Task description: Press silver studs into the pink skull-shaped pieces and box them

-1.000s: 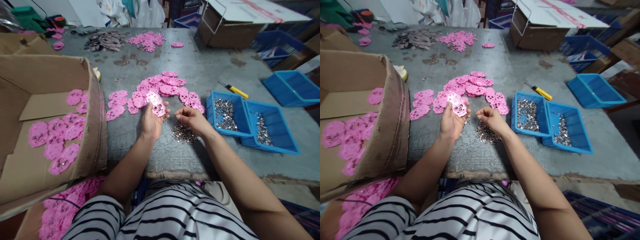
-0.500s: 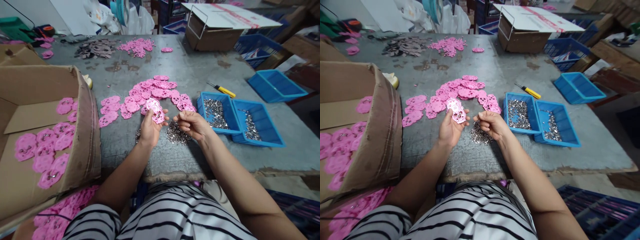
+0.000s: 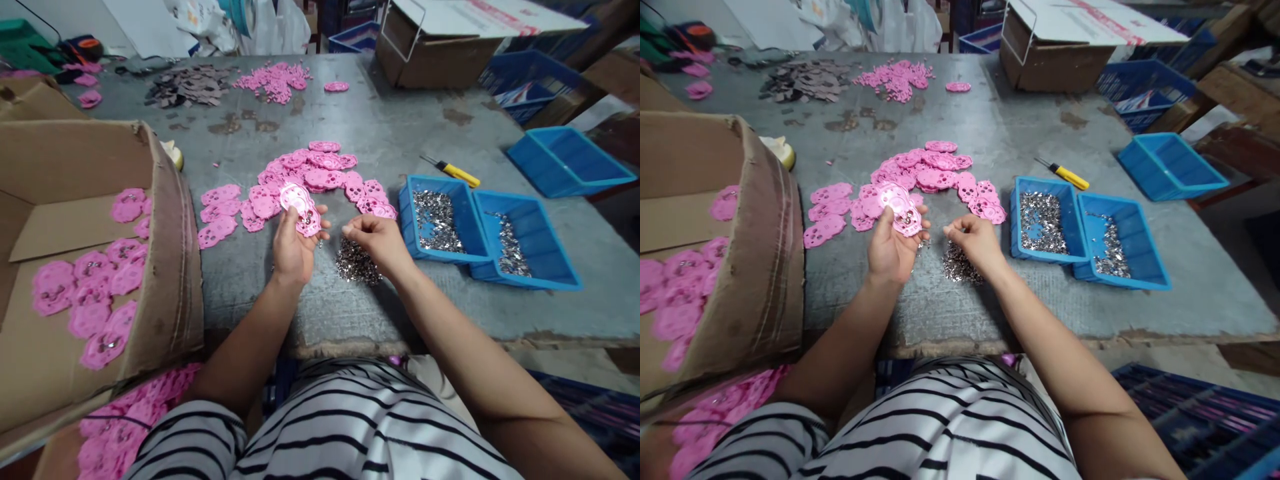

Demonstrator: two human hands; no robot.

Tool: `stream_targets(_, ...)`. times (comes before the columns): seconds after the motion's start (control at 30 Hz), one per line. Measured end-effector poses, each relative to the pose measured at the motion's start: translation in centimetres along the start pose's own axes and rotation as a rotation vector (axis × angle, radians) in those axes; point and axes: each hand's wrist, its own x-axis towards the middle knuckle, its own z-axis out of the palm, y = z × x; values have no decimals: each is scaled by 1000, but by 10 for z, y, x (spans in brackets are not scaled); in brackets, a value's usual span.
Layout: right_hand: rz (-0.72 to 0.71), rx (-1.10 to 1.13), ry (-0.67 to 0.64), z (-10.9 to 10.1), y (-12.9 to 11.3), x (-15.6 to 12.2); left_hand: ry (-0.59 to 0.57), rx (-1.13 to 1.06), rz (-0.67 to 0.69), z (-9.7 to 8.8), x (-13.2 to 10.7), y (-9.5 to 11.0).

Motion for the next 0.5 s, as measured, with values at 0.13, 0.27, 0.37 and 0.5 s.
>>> stream_targets(0.13,-241,-678,-166,27,1,0,41,12,126,-6,9,7)
stream_targets(0.27,-359,-804,-272,37,3,1,71,18,150,-10,15,10)
stream_targets(0.37,-380,-799,-158,18,7,7,101,48,139,-10,16,13)
stream_targets(0.5,-286,-1006,-45,-16,17,16,100,46,151,-8,17,15)
